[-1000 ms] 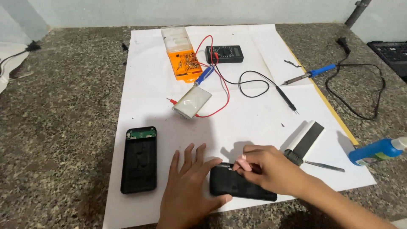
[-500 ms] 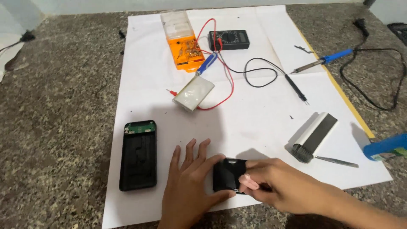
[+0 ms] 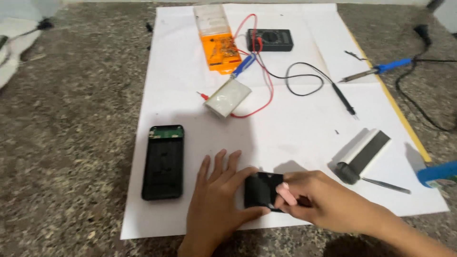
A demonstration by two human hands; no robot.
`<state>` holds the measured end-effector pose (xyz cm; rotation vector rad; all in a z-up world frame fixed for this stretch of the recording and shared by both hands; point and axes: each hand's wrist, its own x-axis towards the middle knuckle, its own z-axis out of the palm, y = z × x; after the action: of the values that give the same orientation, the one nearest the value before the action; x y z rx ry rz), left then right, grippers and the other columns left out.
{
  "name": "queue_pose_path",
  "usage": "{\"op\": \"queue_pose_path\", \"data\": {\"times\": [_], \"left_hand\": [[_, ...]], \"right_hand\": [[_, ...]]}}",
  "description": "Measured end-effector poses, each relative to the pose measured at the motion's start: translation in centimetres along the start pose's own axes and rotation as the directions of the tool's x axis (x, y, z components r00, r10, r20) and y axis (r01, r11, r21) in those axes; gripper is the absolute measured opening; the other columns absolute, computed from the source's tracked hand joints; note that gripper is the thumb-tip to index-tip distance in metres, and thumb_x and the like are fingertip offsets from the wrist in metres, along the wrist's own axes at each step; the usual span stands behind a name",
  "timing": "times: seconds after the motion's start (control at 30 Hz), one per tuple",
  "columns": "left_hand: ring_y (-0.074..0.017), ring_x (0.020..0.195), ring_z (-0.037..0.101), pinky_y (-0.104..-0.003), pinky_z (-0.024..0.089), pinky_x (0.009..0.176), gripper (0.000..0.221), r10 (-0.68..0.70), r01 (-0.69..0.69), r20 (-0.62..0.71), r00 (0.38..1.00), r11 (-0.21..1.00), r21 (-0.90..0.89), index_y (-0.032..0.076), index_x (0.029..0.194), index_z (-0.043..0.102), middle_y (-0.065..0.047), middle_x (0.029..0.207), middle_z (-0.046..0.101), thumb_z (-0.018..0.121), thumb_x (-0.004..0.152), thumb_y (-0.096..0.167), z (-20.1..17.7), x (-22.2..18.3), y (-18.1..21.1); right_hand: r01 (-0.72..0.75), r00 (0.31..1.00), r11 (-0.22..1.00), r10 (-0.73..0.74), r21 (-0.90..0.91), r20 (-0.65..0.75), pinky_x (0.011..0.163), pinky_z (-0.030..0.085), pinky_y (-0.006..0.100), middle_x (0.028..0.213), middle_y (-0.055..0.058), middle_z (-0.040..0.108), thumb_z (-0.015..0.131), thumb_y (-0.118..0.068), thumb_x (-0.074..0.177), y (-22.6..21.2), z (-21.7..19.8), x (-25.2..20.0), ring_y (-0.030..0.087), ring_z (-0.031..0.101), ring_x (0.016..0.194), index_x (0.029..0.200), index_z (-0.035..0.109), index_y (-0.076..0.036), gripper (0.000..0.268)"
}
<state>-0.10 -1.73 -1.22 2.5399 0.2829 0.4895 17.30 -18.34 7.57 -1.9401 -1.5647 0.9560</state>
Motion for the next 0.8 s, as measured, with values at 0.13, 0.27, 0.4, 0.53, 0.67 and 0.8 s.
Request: {"op": "queue_pose_path", "data": {"times": [0.13, 0.27, 0.4, 0.53, 0.67, 0.8], "left_hand": [[-0.0390, 0.143, 0.041, -0.057, 0.016, 0.122, 0.072, -0.022, 0.024, -0.073, 0.997, 0.999, 0.025, 0.018, 0.132, 0.065, -0.013, 0.149, 0.055, 0.082, 0.077, 0.061, -0.2, 0.1, 0.2], [-0.0374, 0.140, 0.043, -0.053, 0.022, 0.121, 0.070, -0.055, 0.058, -0.097, 0.994, 0.998, 0.034, 0.016, 0.134, 0.063, -0.014, 0.145, 0.056, 0.079, 0.083, 0.059, -0.1, -0.1, 0.6], [-0.0371, 0.139, 0.045, -0.051, 0.022, 0.121, 0.071, -0.063, 0.068, -0.092, 0.994, 0.996, 0.057, 0.016, 0.134, 0.064, -0.015, 0.144, 0.057, 0.083, 0.080, 0.059, -0.1, 0.2, 0.2], [-0.0354, 0.140, 0.045, -0.051, 0.025, 0.120, 0.071, -0.080, 0.084, -0.090, 0.993, 0.996, 0.037, 0.015, 0.136, 0.064, -0.013, 0.146, 0.056, 0.077, 0.085, 0.062, -0.3, 0.2, 0.4], [-0.0356, 0.140, 0.045, -0.050, 0.024, 0.121, 0.070, -0.067, 0.073, -0.124, 0.990, 0.996, 0.046, 0.016, 0.136, 0.063, -0.015, 0.146, 0.056, 0.078, 0.083, 0.060, -0.2, 0.0, 0.3], [-0.0332, 0.140, 0.046, -0.049, 0.025, 0.121, 0.071, -0.072, 0.078, -0.144, 0.987, 0.996, 0.036, 0.016, 0.136, 0.064, -0.014, 0.146, 0.057, 0.079, 0.082, 0.060, 0.0, 0.1, 0.3]], "right_hand": [[0.110, 0.994, 0.993, -0.110, -0.043, -0.003, 0.057, 0.049, 0.029, 0.080, -0.008, 0.084, 0.077, -0.006, 0.085, 0.4, -1.3, 1.3, 0.010, 0.070, 0.062, 0.068, 0.050, -0.017, 0.034], [-0.032, 0.994, 0.999, 0.029, -0.028, -0.101, 0.051, 0.044, 0.026, 0.079, -0.006, 0.084, 0.076, -0.012, 0.085, 0.9, -2.7, 3.0, 0.008, 0.053, 0.055, 0.068, 0.063, -0.012, 0.022], [0.059, 0.972, 0.998, -0.053, 0.018, -0.231, 0.050, 0.048, 0.025, 0.086, -0.002, 0.089, 0.075, -0.012, 0.086, 2.3, -2.9, 3.1, 0.007, 0.065, 0.060, 0.061, 0.048, -0.014, 0.037], [0.011, 0.973, 0.997, 0.007, 0.076, -0.230, 0.046, 0.045, 0.025, 0.084, -0.004, 0.088, 0.075, -0.012, 0.086, 3.1, -1.3, 3.0, 0.008, 0.057, 0.055, 0.059, 0.050, -0.013, 0.036], [0.085, 0.966, 0.985, -0.119, -0.153, -0.228, 0.053, 0.044, 0.028, 0.077, -0.003, 0.069, 0.069, -0.019, 0.092, 3.5, -0.6, 3.4, 0.013, 0.058, 0.056, 0.091, 0.079, -0.015, 0.011], [0.127, 0.986, 0.985, -0.138, -0.113, -0.098, 0.055, 0.050, 0.027, 0.081, -0.001, 0.062, 0.065, -0.012, 0.094, 3.0, -0.8, 3.0, 0.016, 0.066, 0.065, 0.095, 0.077, -0.011, 0.013]]}}
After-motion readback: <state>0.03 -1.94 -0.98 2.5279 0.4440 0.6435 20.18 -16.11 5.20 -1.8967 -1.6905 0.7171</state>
